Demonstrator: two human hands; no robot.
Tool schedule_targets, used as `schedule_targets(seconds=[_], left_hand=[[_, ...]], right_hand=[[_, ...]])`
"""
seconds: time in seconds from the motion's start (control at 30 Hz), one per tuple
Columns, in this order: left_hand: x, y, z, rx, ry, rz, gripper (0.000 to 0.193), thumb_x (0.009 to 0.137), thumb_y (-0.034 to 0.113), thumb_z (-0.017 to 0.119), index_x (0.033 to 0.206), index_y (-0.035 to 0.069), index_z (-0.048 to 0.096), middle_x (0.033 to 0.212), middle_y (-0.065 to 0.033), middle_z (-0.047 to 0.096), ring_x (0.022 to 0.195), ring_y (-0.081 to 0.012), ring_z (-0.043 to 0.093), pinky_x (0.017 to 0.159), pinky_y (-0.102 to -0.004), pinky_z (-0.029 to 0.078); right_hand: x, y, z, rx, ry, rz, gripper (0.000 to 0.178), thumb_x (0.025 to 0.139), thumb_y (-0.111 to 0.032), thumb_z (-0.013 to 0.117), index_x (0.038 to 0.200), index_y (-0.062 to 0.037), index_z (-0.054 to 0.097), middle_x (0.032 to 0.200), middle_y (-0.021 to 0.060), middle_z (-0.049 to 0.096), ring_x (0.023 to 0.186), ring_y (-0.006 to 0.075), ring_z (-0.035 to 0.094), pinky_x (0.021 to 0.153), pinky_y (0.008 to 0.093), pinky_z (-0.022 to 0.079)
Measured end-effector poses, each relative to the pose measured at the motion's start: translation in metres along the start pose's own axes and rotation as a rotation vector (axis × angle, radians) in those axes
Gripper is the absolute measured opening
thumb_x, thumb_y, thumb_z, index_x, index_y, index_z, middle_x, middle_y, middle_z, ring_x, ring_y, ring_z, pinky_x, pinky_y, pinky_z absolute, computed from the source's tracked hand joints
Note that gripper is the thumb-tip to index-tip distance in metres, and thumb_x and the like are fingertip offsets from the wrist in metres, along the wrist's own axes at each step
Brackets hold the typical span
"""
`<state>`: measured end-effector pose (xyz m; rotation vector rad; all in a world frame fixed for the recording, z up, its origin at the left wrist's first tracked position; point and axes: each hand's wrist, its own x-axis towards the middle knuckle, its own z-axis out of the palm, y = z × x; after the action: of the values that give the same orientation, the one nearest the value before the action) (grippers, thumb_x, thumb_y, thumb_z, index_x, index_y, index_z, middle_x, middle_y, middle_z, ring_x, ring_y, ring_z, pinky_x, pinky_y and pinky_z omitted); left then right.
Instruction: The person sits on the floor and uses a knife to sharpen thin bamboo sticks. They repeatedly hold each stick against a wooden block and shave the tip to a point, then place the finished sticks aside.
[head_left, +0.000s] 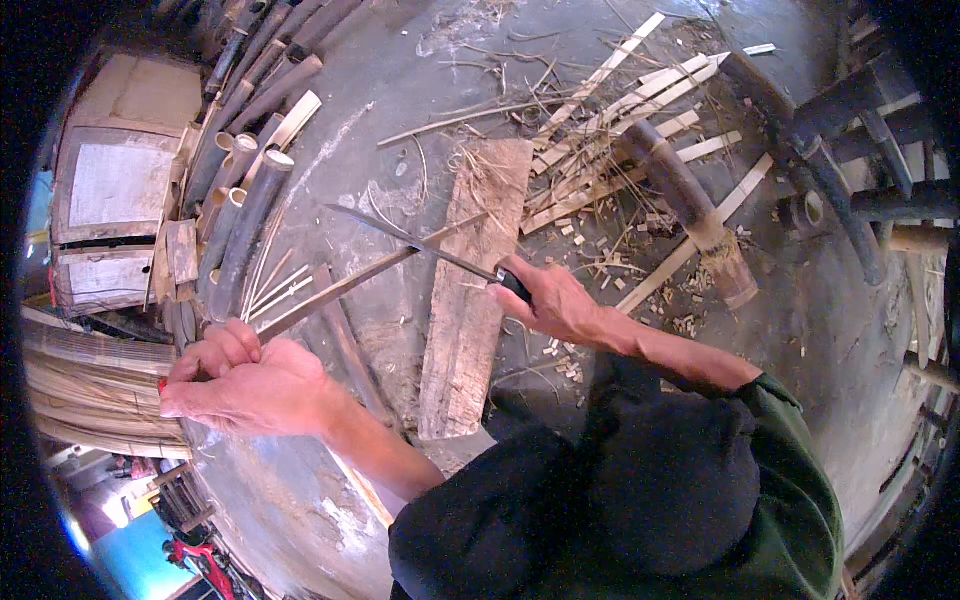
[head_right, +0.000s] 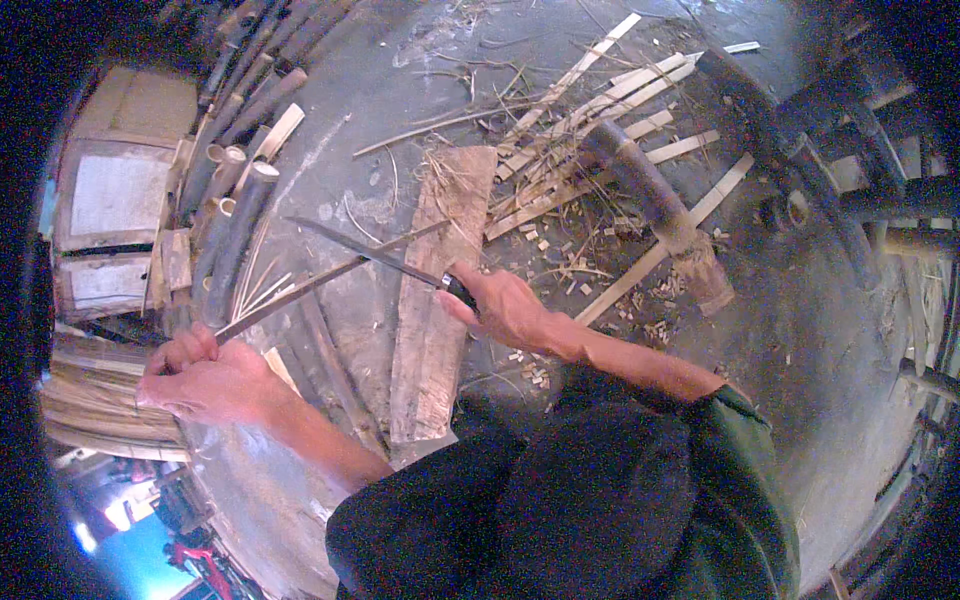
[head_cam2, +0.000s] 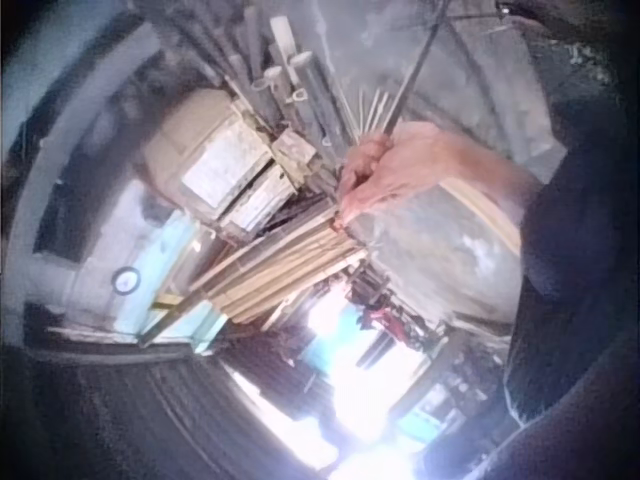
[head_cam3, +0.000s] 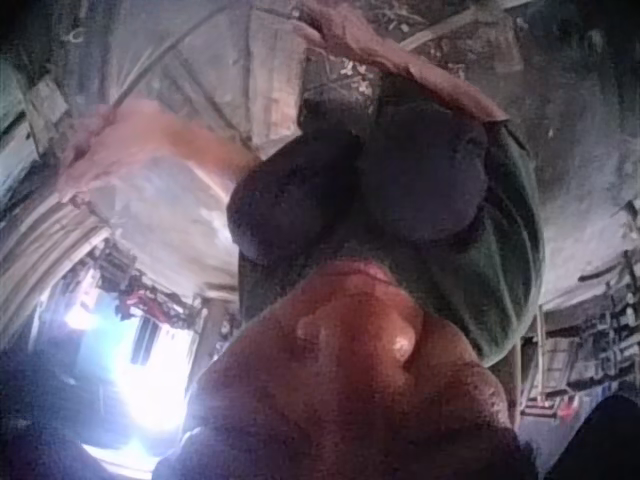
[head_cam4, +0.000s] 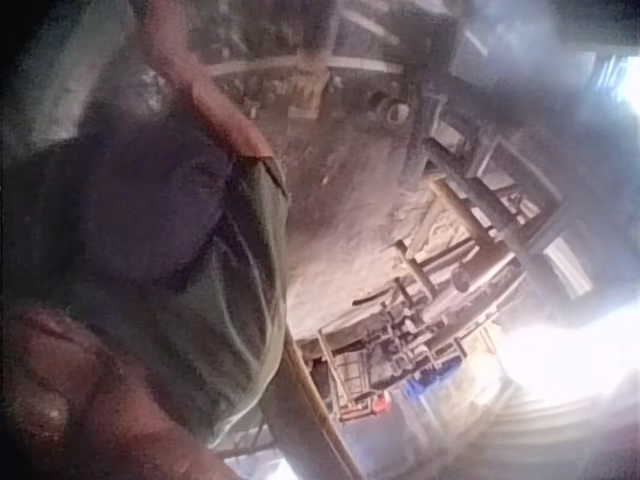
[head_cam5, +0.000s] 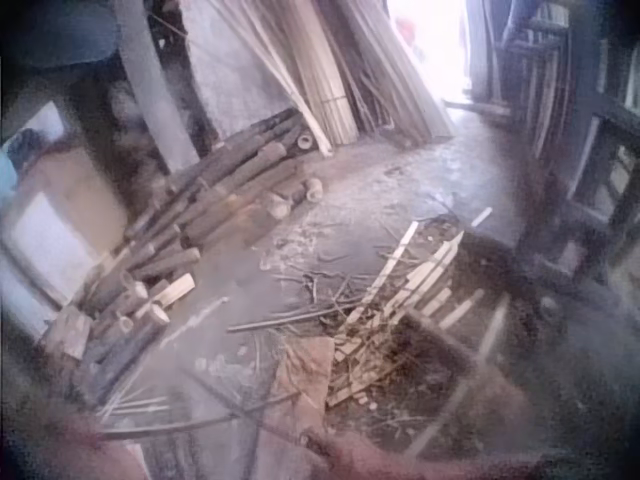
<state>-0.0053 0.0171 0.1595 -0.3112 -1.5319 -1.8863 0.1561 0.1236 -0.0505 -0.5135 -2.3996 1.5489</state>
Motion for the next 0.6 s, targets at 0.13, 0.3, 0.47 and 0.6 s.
schedule_targets(seconds=[0.13,0.3,0.47,0.6], left_hand=[[-0.013,0.009,0.009,0.217,-0.023,0.056,0.04,0.103,0.04,0.037,0.076,0.01,0.037,0.061,0.0005,0.025,0.056,-0.0133,0.027,0.052,-0.0295,0.028],[-0.006,0.007,-0.001,-0.024,-0.059,-0.042,0.047,0.102,0.051,0.036,0.079,0.01,0.041,0.062,0.0023,0.025,0.055,-0.0107,0.024,0.053,-0.0263,0.026],[-0.007,0.014,0.003,-0.232,-0.187,-0.17,0.047,0.101,0.052,0.038,0.083,0.009,0.042,0.065,0.0022,0.03,0.061,-0.0112,0.03,0.061,-0.0276,0.032],[-0.01,0.014,0.004,-0.193,-0.129,-0.068,0.046,0.1,0.051,0.041,0.078,0.011,0.038,0.064,0.0023,0.03,0.058,-0.0098,0.03,0.056,-0.0263,0.03]], right_hand=[[0.009,0.066,-0.007,-0.117,0.094,0.247,0.037,0.095,-0.041,0.053,0.104,-0.005,0.053,0.075,0.0247,0.064,0.07,0.0466,0.063,0.065,0.0525,0.05],[0.002,0.041,-0.004,-0.153,-0.002,0.224,0.044,0.095,-0.044,0.052,0.097,-0.0002,0.054,0.078,0.0286,0.063,0.079,0.0464,0.063,0.068,0.0539,0.049],[-0.002,0.058,-0.006,0.01,0.078,0.355,0.043,0.095,-0.042,0.053,0.094,0.0014,0.055,0.075,0.0284,0.062,0.075,0.044,0.064,0.065,0.051,0.048],[-0.004,-0.016,-0.017,0.147,-0.009,0.221,0.039,0.095,-0.039,0.054,0.101,-0.0001,0.056,0.073,0.0231,0.06,0.068,0.0364,0.061,0.061,0.0448,0.048]])
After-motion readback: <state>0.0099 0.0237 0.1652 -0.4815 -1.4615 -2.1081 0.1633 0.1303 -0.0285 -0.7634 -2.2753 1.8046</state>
